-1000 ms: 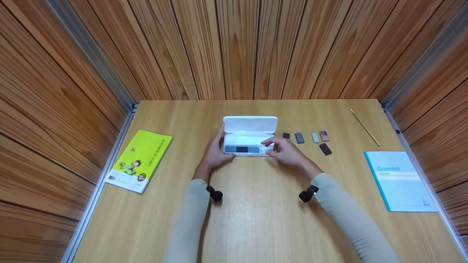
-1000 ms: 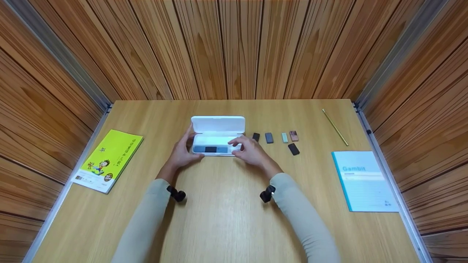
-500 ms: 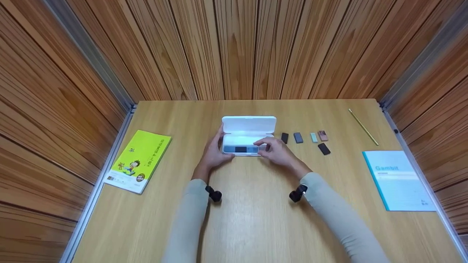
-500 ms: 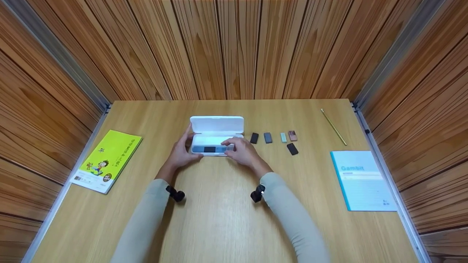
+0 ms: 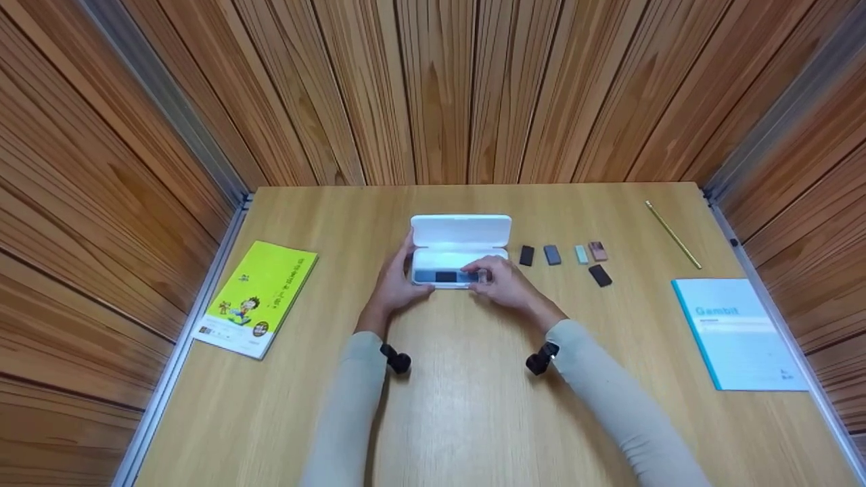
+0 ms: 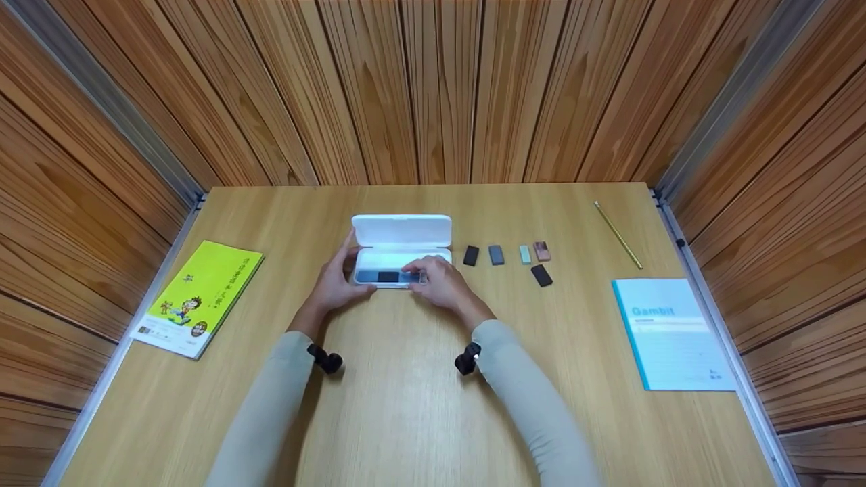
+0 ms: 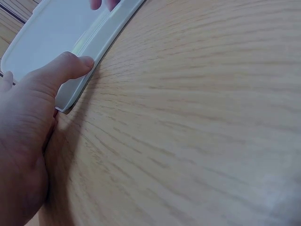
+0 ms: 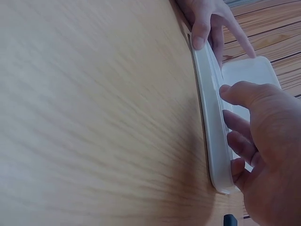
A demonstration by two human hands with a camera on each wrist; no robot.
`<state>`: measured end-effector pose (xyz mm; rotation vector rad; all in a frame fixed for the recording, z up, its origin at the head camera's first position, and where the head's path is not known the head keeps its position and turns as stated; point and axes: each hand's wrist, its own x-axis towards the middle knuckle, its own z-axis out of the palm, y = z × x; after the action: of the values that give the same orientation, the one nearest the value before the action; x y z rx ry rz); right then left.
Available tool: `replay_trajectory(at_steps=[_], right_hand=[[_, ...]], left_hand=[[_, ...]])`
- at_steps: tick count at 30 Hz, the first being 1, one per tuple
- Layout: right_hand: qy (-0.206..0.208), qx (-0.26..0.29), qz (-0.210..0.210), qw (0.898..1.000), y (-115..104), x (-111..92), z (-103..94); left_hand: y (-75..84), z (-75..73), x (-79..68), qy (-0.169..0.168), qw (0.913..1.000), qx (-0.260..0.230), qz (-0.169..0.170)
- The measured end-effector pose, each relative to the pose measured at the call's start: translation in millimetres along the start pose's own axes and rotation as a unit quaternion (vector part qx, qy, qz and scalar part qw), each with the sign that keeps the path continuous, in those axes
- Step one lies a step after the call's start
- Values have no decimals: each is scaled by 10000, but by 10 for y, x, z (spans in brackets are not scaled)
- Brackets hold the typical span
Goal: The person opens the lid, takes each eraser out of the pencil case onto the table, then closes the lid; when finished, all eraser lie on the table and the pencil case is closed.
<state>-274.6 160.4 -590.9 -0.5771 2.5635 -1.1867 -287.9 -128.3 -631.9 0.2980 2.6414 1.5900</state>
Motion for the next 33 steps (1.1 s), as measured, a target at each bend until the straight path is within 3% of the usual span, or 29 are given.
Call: replay_trajectory(at_steps=[10, 15, 27, 33], right_hand=[[63, -54, -6, 10000, -10, -26, -2], [11, -226, 44, 9997, -20, -23, 20], [-29, 108, -152, 9998, 62, 66, 116], [52, 46, 17, 10000, -26, 69, 99]], left_hand=[[12, 4, -14, -90, 9998, 19, -163], [5, -18, -6, -30, 9999, -43, -112], [22, -27, -11, -58, 9999, 39, -99], [37, -20, -11, -96, 9999, 51, -11]])
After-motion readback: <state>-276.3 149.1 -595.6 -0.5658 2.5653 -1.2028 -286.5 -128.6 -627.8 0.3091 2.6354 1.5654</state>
